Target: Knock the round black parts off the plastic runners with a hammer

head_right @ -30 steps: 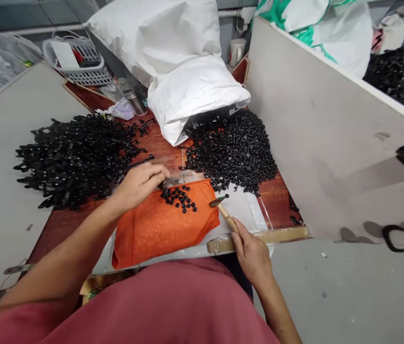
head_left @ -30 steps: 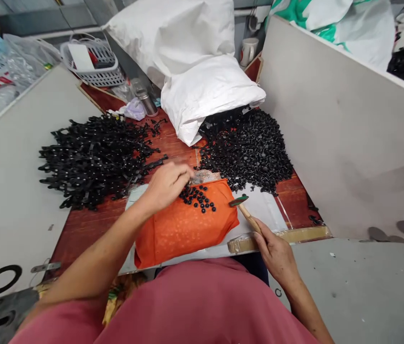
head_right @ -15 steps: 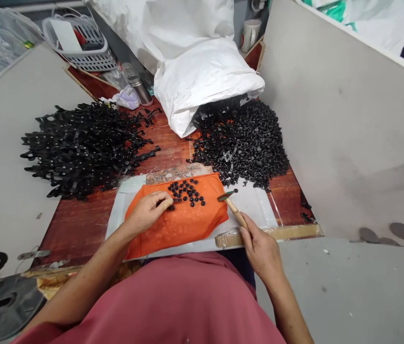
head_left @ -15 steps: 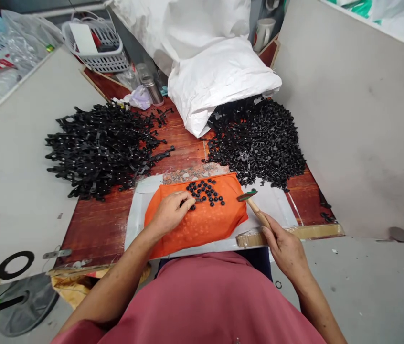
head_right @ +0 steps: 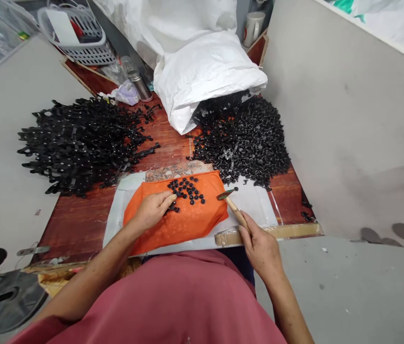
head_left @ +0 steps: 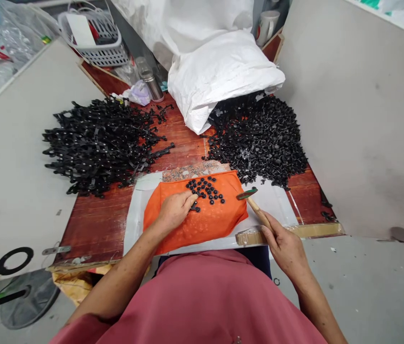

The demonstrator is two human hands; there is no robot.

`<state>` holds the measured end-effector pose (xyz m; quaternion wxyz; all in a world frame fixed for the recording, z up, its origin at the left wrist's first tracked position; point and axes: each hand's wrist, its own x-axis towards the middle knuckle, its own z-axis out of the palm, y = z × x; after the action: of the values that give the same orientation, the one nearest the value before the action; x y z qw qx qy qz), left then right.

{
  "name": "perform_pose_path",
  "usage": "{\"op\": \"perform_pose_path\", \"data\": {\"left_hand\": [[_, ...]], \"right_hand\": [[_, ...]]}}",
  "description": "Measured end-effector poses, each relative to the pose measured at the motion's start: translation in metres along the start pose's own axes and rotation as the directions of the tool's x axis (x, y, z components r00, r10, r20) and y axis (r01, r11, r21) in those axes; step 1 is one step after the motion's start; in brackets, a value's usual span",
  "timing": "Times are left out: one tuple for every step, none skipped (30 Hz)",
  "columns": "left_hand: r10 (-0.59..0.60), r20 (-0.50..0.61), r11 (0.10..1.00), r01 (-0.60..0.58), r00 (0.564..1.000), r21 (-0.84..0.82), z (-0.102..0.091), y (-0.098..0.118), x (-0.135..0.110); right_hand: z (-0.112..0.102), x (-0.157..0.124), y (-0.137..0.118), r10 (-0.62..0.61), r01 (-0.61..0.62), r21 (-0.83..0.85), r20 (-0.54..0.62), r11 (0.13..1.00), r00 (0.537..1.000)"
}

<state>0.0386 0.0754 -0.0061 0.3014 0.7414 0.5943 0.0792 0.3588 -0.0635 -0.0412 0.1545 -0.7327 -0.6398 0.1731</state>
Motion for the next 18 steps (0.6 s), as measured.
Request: {"op": "perform_pose_path", "data": {"left_hand": [[-0.003, 0.005, 1.000, 0.003, 1.000, 0.004, 0.0006, 0.0000, 0.0004], [-0.006, 0.009, 1.000, 0.006, 1.000, 0.009, 0.0010, 0.0000, 0.0007], [-0.008, 0.015, 1.000, 0.007, 1.000, 0.013, 0.0013, 0.0001, 0.0009], [-0.007, 0.020, 1.000, 0.007, 1.000, 0.016, 0.0014, 0.0002, 0.0011], [-0.006, 0.024, 1.000, 0.005, 1.000, 0.018, 0.0014, 0.0003, 0.0011], [-0.003, 0.026, 1.000, 0.003, 1.000, 0.015, 0.0013, 0.0005, 0.0010], [0.002, 0.027, 1.000, -0.002, 1.000, 0.008, 0.0012, 0.0007, 0.0009], [0.008, 0.026, 1.000, -0.008, 1.000, -0.003, 0.0010, 0.0008, 0.0006], [0.014, 0.024, 1.000, -0.013, 1.000, -0.014, 0.0008, 0.0010, 0.0002], [0.018, 0.023, 1.000, -0.018, 1.000, -0.024, 0.0006, 0.0012, -0.0001], [0.021, 0.022, 0.999, -0.020, 1.000, -0.030, 0.0005, 0.0014, -0.0004], [0.021, 0.021, 0.999, -0.020, 1.000, -0.030, 0.0005, 0.0016, -0.0007], [0.018, 0.022, 1.000, -0.018, 1.000, -0.022, 0.0005, 0.0018, -0.0009], [0.013, 0.021, 1.000, -0.013, 1.000, -0.008, 0.0007, 0.0020, -0.0010], [0.007, 0.020, 1.000, -0.008, 1.000, 0.009, 0.0009, 0.0022, -0.0009], [0.001, 0.018, 1.000, -0.002, 1.000, 0.029, 0.0013, 0.0024, -0.0009], [-0.005, 0.016, 0.999, 0.004, 1.000, 0.047, 0.0017, 0.0026, -0.0008], [-0.010, 0.014, 0.998, 0.009, 1.000, 0.063, 0.0023, 0.0029, -0.0008]], "right_hand": [[0.0000, 0.0001, -0.0001, 0.000, 0.000, -0.003, 0.001, 1.000, 1.000], [0.0000, 0.0002, -0.0001, 0.000, 0.000, -0.005, 0.003, 1.000, 1.000], [0.0001, 0.0003, -0.0002, 0.001, -0.001, -0.006, 0.005, 1.000, 1.000], [0.0001, 0.0004, -0.0001, 0.002, -0.001, -0.006, 0.007, 1.000, 1.000], [0.0001, 0.0006, -0.0001, 0.002, -0.002, -0.006, 0.009, 1.000, 1.000], [0.0001, 0.0007, -0.0001, 0.002, -0.002, -0.004, 0.010, 1.000, 1.000], [0.0000, 0.0007, -0.0001, 0.002, -0.002, 0.000, 0.008, 1.000, 1.000], [0.0000, 0.0007, 0.0000, 0.001, -0.001, 0.004, 0.007, 1.000, 1.000], [-0.0001, 0.0007, 0.0000, 0.001, -0.001, 0.008, 0.005, 1.000, 1.000], [-0.0002, 0.0006, 0.0000, 0.002, -0.002, 0.010, 0.003, 1.000, 1.000], [-0.0002, 0.0005, 0.0000, 0.003, -0.003, 0.012, 0.001, 1.000, 1.000], [-0.0001, 0.0004, 0.0000, 0.003, -0.003, 0.013, -0.001, 1.000, 1.000], [0.0000, 0.0003, 0.0001, 0.003, -0.003, 0.014, -0.004, 1.000, 1.000], [0.0002, 0.0002, 0.0000, 0.000, 0.000, 0.018, -0.009, 1.000, 1.000], [0.0003, 0.0002, 0.0000, -0.004, 0.004, 0.023, -0.016, 1.000, 1.000], [0.0004, 0.0002, 0.0000, -0.008, 0.008, 0.027, -0.023, 1.000, 1.000], [0.0004, 0.0002, -0.0001, -0.011, 0.012, 0.027, -0.030, 1.000, 0.999], [0.0004, 0.0002, -0.0002, -0.012, 0.013, 0.026, -0.034, 1.000, 0.999]]}}
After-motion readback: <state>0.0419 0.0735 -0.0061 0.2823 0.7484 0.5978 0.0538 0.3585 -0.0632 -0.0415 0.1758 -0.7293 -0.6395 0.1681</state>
